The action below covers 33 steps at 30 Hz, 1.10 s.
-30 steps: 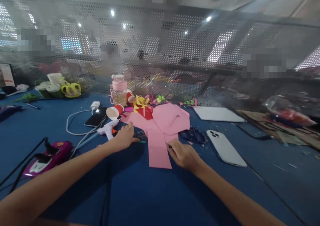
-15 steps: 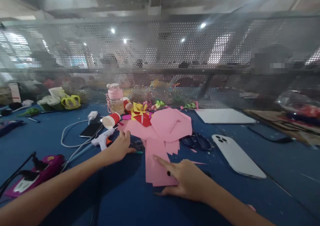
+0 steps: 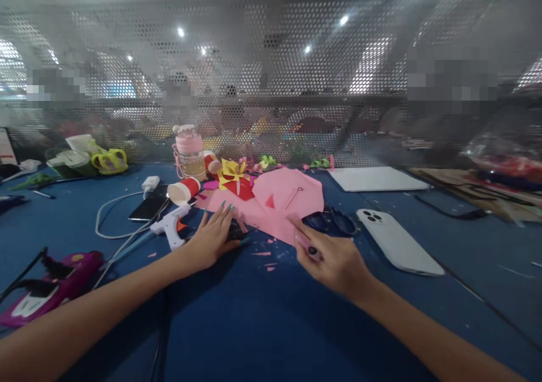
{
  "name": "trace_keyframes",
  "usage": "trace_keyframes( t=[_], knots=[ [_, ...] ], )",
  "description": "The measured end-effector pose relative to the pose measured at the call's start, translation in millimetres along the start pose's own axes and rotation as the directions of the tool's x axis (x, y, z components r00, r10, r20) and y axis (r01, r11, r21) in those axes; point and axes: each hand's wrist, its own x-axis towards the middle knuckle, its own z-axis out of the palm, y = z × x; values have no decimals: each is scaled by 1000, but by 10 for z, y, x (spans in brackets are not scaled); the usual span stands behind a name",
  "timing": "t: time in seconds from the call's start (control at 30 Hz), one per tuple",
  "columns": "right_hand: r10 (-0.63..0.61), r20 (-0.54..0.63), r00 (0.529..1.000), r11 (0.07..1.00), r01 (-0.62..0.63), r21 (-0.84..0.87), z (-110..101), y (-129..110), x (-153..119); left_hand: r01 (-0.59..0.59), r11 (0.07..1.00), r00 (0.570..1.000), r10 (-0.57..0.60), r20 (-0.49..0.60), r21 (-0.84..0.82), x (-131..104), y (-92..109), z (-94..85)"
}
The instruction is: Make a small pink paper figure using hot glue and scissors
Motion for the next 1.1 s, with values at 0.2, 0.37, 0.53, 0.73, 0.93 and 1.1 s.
trace_keyframes(
  t=[0.2,0.37,0.53,0.73,0.93,1.1],
  knots=[
    [99,-183,978,990,-114,-77,4,35,2,-116,989,989,124,83,-96,-67,53,24],
    [101,-242,965,993,-112,-35,41,34,17,-99,990,991,108,80,-104,-97,142,7],
    [90,-234,968,996,-86,28,88,1,19,109,991,992,-114,-53,-80,198,-60,-59],
    [80,-199,977,993,-61,97,90,-27,21,69,991,998,-68,16,-116,420,-160,-50],
    [93,-132,987,989,-77,125,109,-4,29,30,938,980,-96,-176,-345,383,-83,-38],
    [105,-90,990,991,-96,94,158,17,11,-3,834,954,-162,-251,-552,455,-223,-382]
  ],
)
